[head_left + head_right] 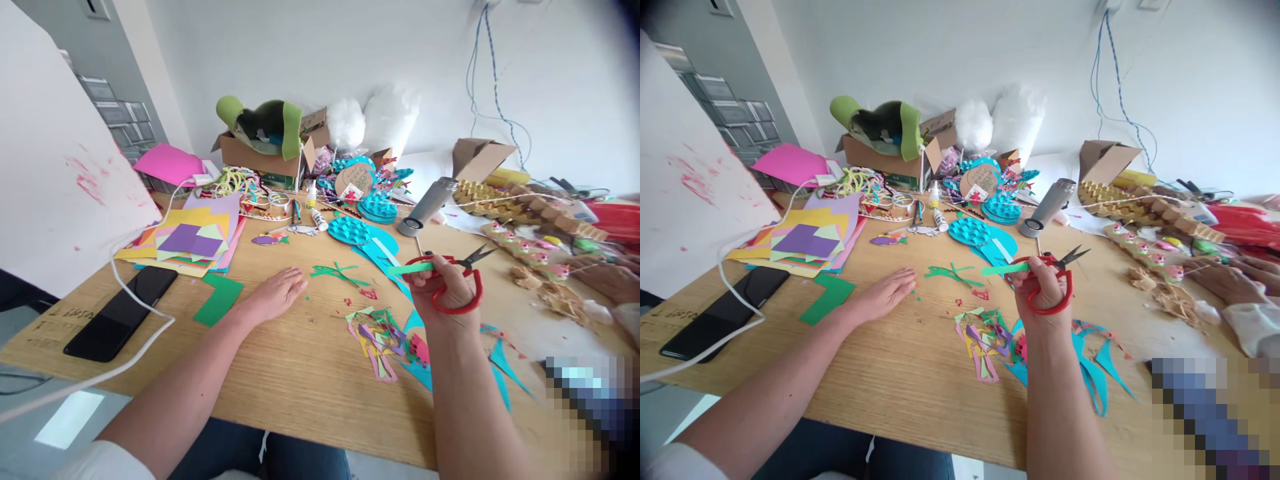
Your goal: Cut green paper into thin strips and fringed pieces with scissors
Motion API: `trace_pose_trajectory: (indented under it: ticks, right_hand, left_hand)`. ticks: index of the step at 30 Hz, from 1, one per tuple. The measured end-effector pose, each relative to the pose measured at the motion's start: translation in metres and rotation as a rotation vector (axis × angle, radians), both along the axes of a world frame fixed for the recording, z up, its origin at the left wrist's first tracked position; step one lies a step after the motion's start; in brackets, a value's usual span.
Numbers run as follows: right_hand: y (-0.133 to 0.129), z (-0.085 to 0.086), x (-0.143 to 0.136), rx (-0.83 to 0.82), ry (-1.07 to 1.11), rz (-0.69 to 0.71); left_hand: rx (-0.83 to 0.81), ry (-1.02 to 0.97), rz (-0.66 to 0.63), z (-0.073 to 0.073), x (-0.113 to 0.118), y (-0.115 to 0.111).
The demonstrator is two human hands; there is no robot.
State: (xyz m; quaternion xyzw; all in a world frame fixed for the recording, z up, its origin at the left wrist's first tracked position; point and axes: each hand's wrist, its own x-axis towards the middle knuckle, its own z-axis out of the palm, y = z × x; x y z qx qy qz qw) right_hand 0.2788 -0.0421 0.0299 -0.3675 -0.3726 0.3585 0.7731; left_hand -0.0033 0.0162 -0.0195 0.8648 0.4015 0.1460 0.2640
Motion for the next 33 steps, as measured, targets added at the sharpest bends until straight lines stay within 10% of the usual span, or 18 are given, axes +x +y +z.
trace_pose_trajectory:
  ticks: [10,16,33]
  right_hand:
    - [-0.006,0.006,-0.015,0.000,-0.089,-0.033]
    - [-0.014,-0.001,-0.067,-0.340,-0.447,0.110]
    - [-0.021,-0.024,-0.098,-0.333,-0.721,0.166]
  left_hand:
    - [0.003,-0.414,0.131,0.020,0.001,-0.005]
    - [-0.474,-0.678,0.031,0.031,0.010,-0.023]
    - [-0.673,-0.702,-0.011,0.016,0.018,-0.023]
